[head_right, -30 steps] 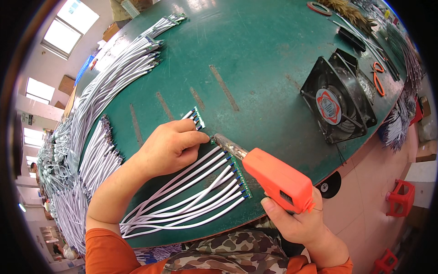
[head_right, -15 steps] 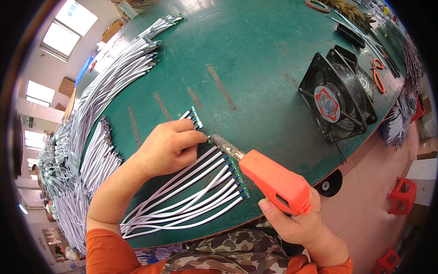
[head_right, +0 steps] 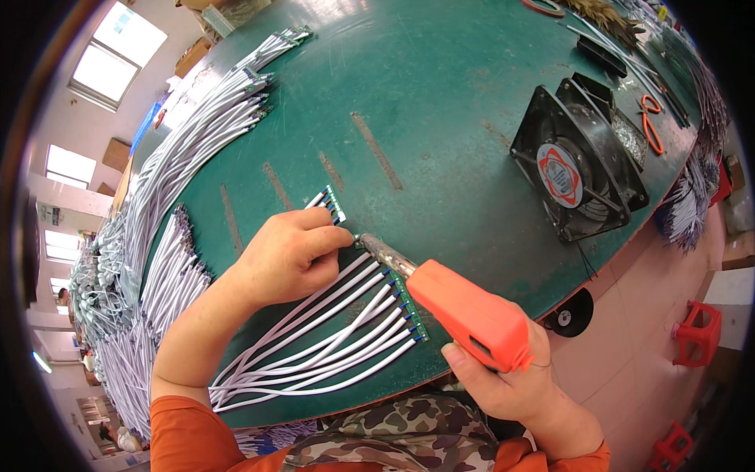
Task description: The person solders wires onto LED circuit boards using a soldering iron, trims wires with scissors, and positions more LED strips across the table to solder their wires.
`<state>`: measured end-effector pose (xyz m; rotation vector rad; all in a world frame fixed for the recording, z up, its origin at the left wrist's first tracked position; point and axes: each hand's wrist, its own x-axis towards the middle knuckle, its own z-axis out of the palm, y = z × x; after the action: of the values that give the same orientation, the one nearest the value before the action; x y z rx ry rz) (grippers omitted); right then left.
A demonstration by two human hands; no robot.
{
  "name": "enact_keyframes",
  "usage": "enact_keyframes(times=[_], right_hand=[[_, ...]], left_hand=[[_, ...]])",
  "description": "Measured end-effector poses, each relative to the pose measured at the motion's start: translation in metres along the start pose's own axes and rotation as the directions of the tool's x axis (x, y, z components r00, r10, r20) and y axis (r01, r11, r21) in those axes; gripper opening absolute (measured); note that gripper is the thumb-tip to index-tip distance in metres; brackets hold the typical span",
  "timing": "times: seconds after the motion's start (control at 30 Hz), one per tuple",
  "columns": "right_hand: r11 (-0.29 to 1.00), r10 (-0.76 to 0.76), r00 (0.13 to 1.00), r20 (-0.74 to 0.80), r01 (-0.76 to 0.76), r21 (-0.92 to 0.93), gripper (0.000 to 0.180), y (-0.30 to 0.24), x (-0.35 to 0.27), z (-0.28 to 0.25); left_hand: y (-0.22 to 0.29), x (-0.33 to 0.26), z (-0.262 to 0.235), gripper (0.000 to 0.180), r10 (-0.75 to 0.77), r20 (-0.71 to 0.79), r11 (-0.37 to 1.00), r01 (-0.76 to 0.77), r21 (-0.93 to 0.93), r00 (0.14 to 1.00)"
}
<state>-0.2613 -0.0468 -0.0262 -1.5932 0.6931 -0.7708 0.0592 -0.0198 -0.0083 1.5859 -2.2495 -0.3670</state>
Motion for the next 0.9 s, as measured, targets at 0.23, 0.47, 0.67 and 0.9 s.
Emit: enact_keyframes(times=[0.23, 0.47, 0.67, 0.9], right_hand=[[1.0, 0.0, 1.0, 0.027, 0.001, -0.029, 0.03, 0.002, -0.001, -0.004], [0.999, -0.014, 1.0, 0.018, 0.015, -0.045, 0.035, 0.0, -0.005, -0.012], [0.996, 0.087, 0.996, 0.025, -0.087, -0.002, 0.037, -0.003, -0.005, -0.01], [1.0, -0.018, 1.0, -0.009, 0.018, -0.001, 0.037, 0.004, -0.005, -0.012]], left_hand=[[0.0, 0.001, 0.0, 0.021, -0.006, 0.009, 1.0, 0.006, 0.0, 1.0], [0.001, 0.001, 0.0, 0.021, 0.002, 0.001, 1.0, -0.002, 0.005, 1.0], [0.003, 0.001, -0.002, 0.021, -0.011, 0.0, 1.0, 0.011, 0.01, 1.0], [0.02, -0.012, -0.002, 0.018, -0.163, 0.019, 0.973, 0.164, -0.16, 0.986]])
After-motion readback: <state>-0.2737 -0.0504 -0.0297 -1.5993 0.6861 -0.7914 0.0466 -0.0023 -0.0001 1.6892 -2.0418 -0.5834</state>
